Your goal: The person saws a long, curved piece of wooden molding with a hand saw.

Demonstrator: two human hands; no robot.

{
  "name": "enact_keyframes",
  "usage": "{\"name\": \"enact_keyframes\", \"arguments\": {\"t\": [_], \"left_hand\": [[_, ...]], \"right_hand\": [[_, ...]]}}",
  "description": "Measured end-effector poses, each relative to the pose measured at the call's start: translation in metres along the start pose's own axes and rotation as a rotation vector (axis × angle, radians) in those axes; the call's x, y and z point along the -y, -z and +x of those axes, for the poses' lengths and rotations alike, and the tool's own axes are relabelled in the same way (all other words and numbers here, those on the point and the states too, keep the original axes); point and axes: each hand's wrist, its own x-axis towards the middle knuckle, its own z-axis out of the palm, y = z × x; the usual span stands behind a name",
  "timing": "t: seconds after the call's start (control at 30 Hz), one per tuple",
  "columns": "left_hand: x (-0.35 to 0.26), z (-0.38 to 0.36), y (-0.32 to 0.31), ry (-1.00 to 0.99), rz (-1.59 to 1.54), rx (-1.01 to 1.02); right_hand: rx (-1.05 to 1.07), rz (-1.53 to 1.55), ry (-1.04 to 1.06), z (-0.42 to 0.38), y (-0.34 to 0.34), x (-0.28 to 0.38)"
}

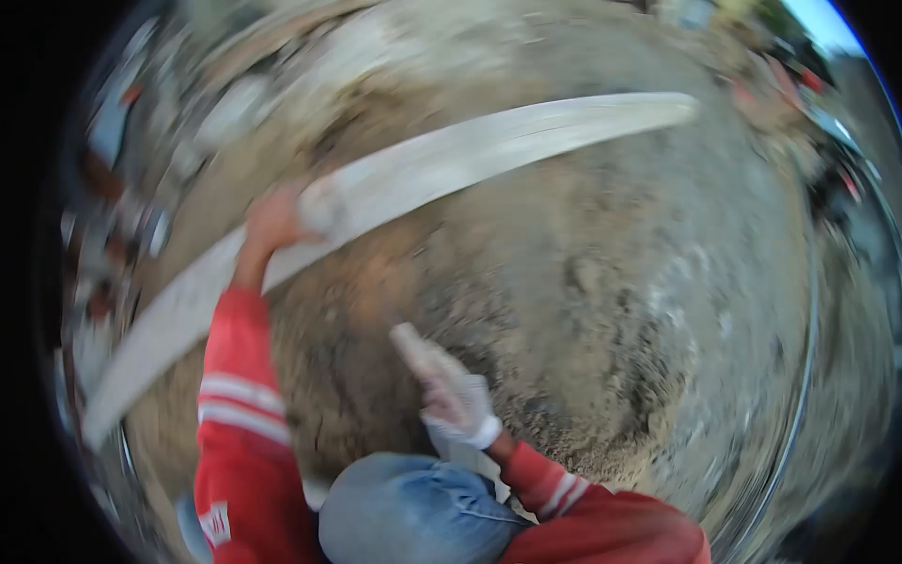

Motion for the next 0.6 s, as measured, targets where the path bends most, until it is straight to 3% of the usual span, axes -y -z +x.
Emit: {"name": "enact_keyframes", "arguments": {"t": [0.07, 0.13, 0.2, 0.23, 0.27, 0.33, 0.4, 0.43, 0.53, 0.6], "left_hand": [[0.003, 0.001, -0.005, 0.010, -0.057, -0.057], [-0.005, 0.006, 0.009, 0.076, 0.018, 0.095], [-0.002, 0.005, 0.003, 0.021, -0.003, 0.024], [-0.005, 0.001, 0.007, 0.041, 0.006, 0.013], [-0.008, -0.003, 0.009, 0.046, -0.011, 0.022], [-0.010, -0.002, 0.011, 0.063, -0.030, 0.029], [-0.011, -0.010, 0.002, 0.021, -0.043, -0.127], [-0.013, -0.012, 0.007, 0.025, -0.031, -0.096], [-0.008, -0.008, 0.016, 0.016, -0.050, 0.036], [-0.008, -0.005, 0.017, 0.038, -0.071, 0.040]], "right_hand": [[-0.012, -0.210, 0.069, 0.009, 0.009, 0.010], [-0.115, -0.405, 0.220, 0.054, -0.001, 0.009], [-0.298, -0.431, 0.388, 0.109, -0.028, -0.039], [-0.319, -0.256, 0.373, 0.146, -0.035, -0.033], [-0.391, -0.360, 0.509, 0.170, -0.038, -0.027], [-0.237, 0.200, -0.043, 0.175, -0.037, -0.059], [-0.354, -0.519, 0.628, 0.155, -0.014, -0.042], [-0.308, -0.564, 0.596, 0.127, -0.011, -0.039], [-0.223, -0.432, 0.164, 0.017, -0.006, -0.037], [-0.263, -0.410, 0.116, -0.010, -0.011, -0.042]]}}
